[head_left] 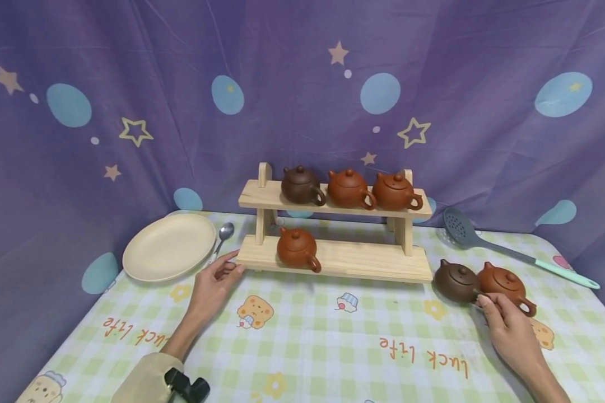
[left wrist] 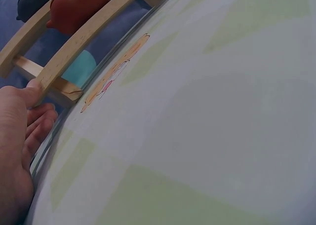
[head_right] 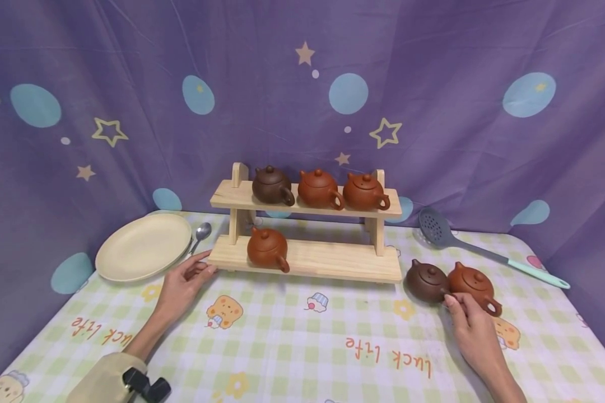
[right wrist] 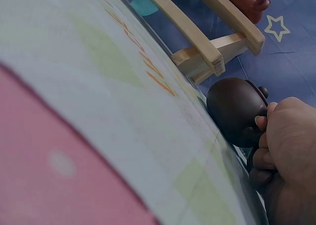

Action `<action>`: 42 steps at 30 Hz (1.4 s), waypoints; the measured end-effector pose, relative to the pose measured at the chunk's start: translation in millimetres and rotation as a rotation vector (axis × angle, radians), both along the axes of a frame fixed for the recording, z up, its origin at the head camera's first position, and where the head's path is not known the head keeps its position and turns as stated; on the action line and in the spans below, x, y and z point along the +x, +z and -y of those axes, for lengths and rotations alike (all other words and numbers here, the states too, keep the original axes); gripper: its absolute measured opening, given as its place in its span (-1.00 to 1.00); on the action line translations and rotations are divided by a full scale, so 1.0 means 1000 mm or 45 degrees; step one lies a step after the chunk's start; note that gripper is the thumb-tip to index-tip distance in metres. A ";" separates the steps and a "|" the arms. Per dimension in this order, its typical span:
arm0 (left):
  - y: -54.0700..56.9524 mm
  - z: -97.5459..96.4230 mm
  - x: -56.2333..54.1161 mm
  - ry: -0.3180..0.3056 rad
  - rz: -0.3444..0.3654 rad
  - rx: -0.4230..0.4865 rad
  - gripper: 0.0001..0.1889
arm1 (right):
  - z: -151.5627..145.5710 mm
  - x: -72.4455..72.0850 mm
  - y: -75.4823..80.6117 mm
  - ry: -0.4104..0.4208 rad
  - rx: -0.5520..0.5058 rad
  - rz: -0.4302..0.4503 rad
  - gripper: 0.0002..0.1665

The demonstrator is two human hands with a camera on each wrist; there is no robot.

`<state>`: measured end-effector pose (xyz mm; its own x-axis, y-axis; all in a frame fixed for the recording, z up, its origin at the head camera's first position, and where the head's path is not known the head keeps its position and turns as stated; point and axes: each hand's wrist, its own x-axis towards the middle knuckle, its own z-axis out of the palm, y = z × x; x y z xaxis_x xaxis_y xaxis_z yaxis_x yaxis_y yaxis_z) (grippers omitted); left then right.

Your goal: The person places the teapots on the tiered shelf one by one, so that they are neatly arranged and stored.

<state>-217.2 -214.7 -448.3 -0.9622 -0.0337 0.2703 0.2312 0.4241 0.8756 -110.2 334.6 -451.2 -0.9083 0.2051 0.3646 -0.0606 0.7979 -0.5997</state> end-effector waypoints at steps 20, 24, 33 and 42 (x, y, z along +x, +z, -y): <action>-0.001 0.000 0.000 -0.005 -0.014 0.001 -0.51 | 0.003 0.001 0.000 -0.065 -0.001 -0.141 -0.75; 0.000 0.000 0.000 0.000 -0.014 -0.006 -0.51 | 0.004 0.002 0.003 -0.051 -0.034 -0.206 -0.80; 0.000 0.000 0.000 0.003 -0.002 -0.011 -0.50 | 0.008 0.001 0.009 -0.057 -0.086 -0.211 -0.78; -0.001 0.001 0.000 0.003 -0.004 0.001 -0.51 | 0.015 0.002 0.016 -0.045 -0.177 -0.235 -0.81</action>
<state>-217.7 -215.5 -449.4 -0.9612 -0.0361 0.2733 0.2330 0.4237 0.8753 -108.4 319.8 -435.6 -0.8202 0.2953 0.4900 -0.1533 0.7118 -0.6855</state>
